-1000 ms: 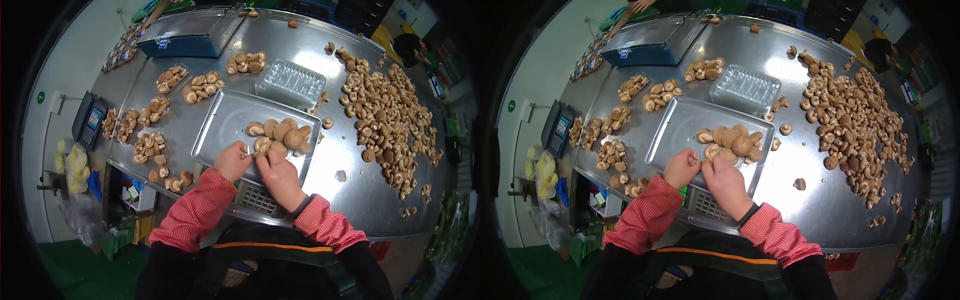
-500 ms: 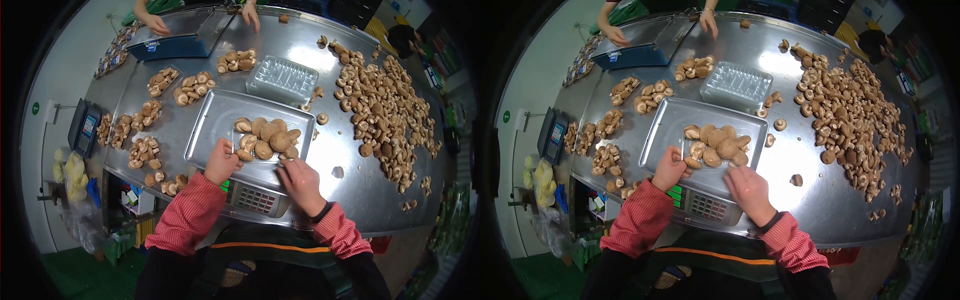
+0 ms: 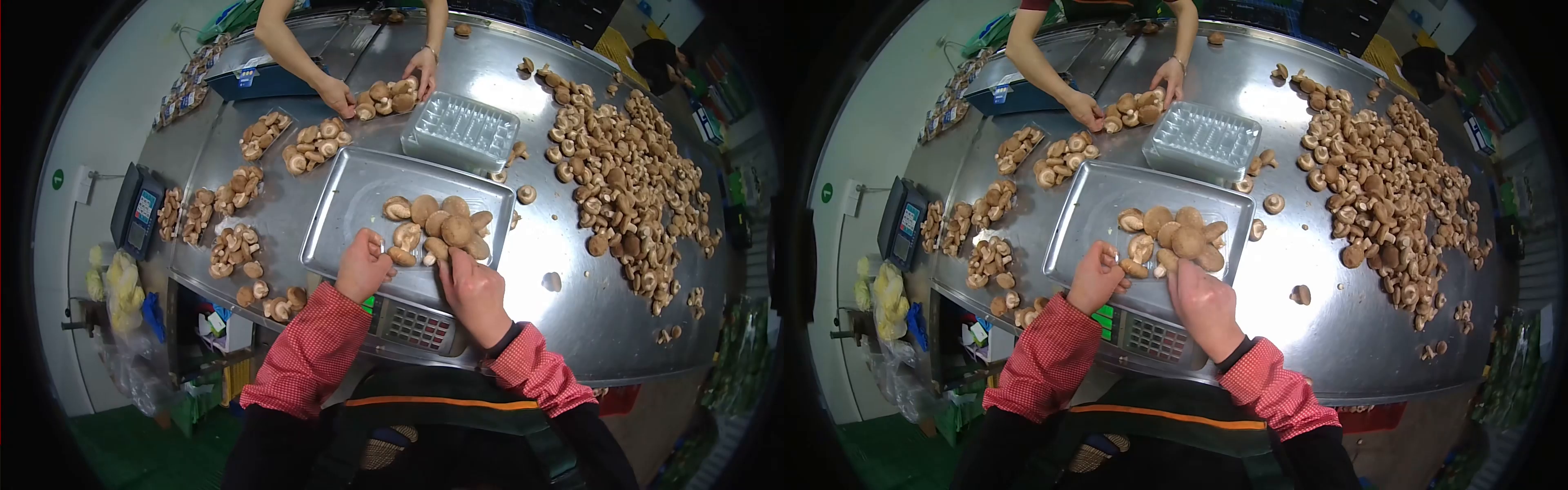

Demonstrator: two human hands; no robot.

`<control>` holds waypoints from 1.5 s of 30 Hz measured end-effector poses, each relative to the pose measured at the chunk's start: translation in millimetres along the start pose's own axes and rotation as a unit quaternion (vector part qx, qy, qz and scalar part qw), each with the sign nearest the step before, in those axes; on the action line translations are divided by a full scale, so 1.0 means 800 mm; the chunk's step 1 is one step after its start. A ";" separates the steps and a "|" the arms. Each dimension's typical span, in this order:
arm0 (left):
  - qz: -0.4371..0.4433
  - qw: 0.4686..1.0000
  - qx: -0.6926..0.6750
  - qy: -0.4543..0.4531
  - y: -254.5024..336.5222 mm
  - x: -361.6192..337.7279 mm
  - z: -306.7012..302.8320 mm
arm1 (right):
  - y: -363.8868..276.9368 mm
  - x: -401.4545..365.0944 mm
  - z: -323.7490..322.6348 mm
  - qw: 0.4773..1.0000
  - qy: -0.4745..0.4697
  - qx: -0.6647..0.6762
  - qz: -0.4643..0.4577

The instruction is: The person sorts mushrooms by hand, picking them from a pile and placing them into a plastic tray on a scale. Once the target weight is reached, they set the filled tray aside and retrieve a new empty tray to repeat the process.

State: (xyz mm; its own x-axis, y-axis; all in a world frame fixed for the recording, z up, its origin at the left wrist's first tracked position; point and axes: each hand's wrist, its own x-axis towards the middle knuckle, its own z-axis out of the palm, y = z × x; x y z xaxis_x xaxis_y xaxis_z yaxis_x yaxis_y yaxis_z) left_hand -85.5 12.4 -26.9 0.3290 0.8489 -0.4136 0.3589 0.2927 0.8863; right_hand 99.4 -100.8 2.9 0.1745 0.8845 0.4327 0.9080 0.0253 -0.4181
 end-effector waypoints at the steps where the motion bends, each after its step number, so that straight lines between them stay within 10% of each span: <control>1: 0.002 1.000 0.004 0.000 -0.001 0.000 0.000 | 0.000 -0.002 0.000 1.000 -0.017 0.001 0.020; 23: -0.005 1.000 0.019 -0.007 -0.002 0.000 0.000 | -0.009 0.003 0.011 0.997 -0.056 0.035 0.030; 31: 0.000 1.000 0.013 -0.002 -0.005 -0.001 0.000 | 0.013 -0.012 0.020 0.954 -0.051 0.233 0.184; 45: -0.006 0.994 -0.105 -0.010 -0.003 0.000 0.001 | 0.017 -0.008 -0.026 0.990 -0.079 0.107 0.037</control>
State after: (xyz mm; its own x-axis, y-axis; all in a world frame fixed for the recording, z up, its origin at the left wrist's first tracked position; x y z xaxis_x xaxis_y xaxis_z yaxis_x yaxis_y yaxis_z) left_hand -85.6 11.3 -29.3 0.3446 0.8365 -0.4261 0.1737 0.3892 0.9046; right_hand 118.4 -115.6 11.2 0.1597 0.9490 0.2718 0.7904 0.0421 -0.6112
